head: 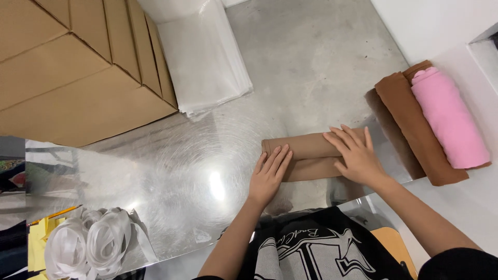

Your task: The person takes a brown towel and a pink garment from a clothes rack, then folds each item neatly on a metal table. The person folds the brown towel first, followed by the pink garment, placing them in a stack.

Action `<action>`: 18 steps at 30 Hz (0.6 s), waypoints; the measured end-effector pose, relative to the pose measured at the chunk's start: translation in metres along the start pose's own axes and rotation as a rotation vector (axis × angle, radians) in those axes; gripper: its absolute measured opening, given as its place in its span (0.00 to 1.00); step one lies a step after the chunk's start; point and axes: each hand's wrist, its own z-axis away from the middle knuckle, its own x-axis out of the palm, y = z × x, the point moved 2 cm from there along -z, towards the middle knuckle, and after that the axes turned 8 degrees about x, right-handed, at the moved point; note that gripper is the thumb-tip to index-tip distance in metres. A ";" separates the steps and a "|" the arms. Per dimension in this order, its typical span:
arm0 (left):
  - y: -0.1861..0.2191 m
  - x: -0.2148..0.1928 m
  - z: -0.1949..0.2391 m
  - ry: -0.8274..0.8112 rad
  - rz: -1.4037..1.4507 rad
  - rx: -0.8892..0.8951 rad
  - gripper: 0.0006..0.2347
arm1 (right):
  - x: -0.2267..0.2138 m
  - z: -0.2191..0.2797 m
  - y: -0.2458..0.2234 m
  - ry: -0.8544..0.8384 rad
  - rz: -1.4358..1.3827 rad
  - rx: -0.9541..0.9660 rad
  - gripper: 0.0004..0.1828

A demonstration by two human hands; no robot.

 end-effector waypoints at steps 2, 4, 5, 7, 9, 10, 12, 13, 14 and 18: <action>0.004 -0.007 -0.003 0.064 0.026 -0.014 0.27 | -0.008 -0.015 -0.004 -0.092 -0.038 0.066 0.39; 0.007 -0.011 -0.004 0.128 0.054 -0.025 0.25 | -0.028 -0.036 -0.017 -0.182 -0.076 0.134 0.38; 0.008 -0.011 -0.004 0.134 0.067 -0.035 0.25 | -0.042 -0.051 -0.029 -0.318 -0.099 0.137 0.38; 0.010 -0.014 -0.003 0.139 0.079 -0.043 0.24 | -0.047 -0.077 -0.042 -0.453 -0.125 0.139 0.38; 0.009 -0.017 -0.001 0.106 0.206 -0.065 0.23 | -0.025 -0.099 -0.046 -0.691 -0.195 0.153 0.52; 0.007 -0.020 -0.005 0.106 0.205 -0.066 0.23 | -0.020 -0.103 -0.047 -0.690 -0.194 0.152 0.52; 0.002 -0.026 -0.014 0.127 0.357 -0.172 0.22 | -0.010 -0.110 -0.051 -0.711 -0.211 0.080 0.44; -0.006 -0.029 -0.023 0.129 0.356 -0.172 0.22 | -0.016 -0.107 -0.055 -0.709 -0.210 0.079 0.44; -0.015 -0.032 -0.032 0.142 0.351 -0.210 0.18 | -0.023 -0.104 -0.060 -0.637 -0.199 0.064 0.38; -0.046 -0.029 -0.070 0.190 0.338 -0.278 0.14 | -0.007 -0.103 -0.058 -0.304 -0.108 0.074 0.29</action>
